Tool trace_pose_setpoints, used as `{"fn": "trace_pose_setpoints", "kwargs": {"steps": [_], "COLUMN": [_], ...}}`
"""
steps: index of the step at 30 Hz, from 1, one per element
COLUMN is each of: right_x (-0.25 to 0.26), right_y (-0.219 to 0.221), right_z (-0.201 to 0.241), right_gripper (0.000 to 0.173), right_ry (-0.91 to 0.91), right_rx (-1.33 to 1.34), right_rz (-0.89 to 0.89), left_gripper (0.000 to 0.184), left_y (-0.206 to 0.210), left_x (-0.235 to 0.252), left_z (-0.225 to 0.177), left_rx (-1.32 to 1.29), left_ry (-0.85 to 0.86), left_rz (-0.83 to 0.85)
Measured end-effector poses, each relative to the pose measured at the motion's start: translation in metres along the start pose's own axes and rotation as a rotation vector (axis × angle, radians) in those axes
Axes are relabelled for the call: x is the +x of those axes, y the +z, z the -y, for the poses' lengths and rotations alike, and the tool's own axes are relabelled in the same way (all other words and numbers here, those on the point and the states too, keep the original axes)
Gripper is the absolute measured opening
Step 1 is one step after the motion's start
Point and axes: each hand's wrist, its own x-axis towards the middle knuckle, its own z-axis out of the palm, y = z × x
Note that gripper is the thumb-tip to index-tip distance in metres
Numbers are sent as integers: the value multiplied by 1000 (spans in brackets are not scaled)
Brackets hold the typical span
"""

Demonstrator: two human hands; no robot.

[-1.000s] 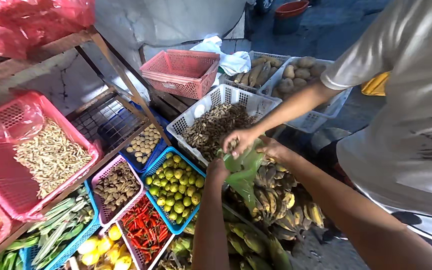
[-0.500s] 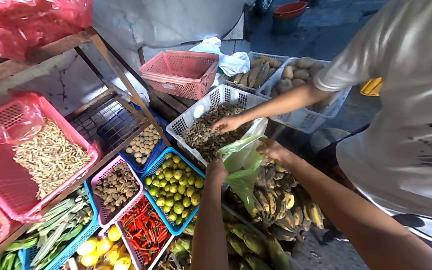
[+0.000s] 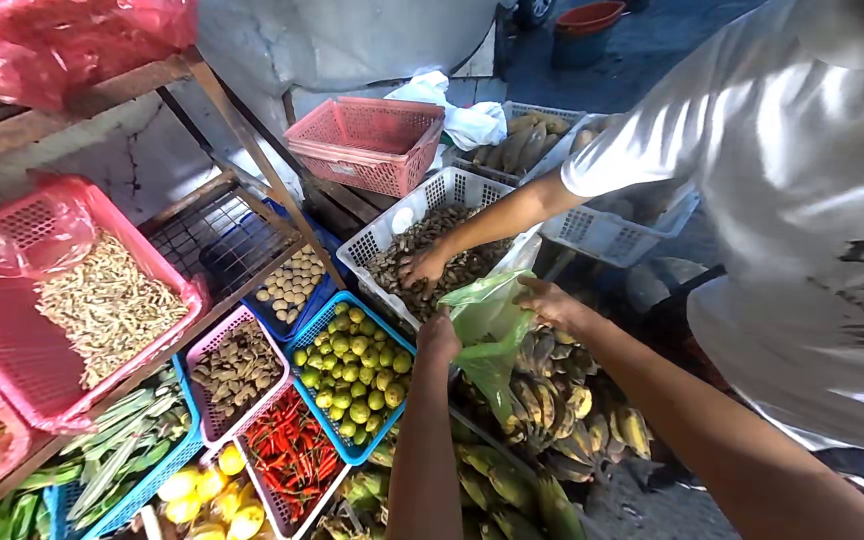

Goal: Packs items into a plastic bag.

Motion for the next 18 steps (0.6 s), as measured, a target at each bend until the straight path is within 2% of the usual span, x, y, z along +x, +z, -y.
{"fn": "trace_pose_setpoints", "kwargs": {"steps": [18], "right_x": [-6], "right_y": [3], "right_z": [0], "right_gripper": [66], "right_ry": [29], "right_rx": [11], "right_rz": [19], "left_gripper": [80], "left_y": [3], "left_x": [3], "left_z": [1], "left_rx": [18], "left_ry": [-10], "left_rz": [-8]}}
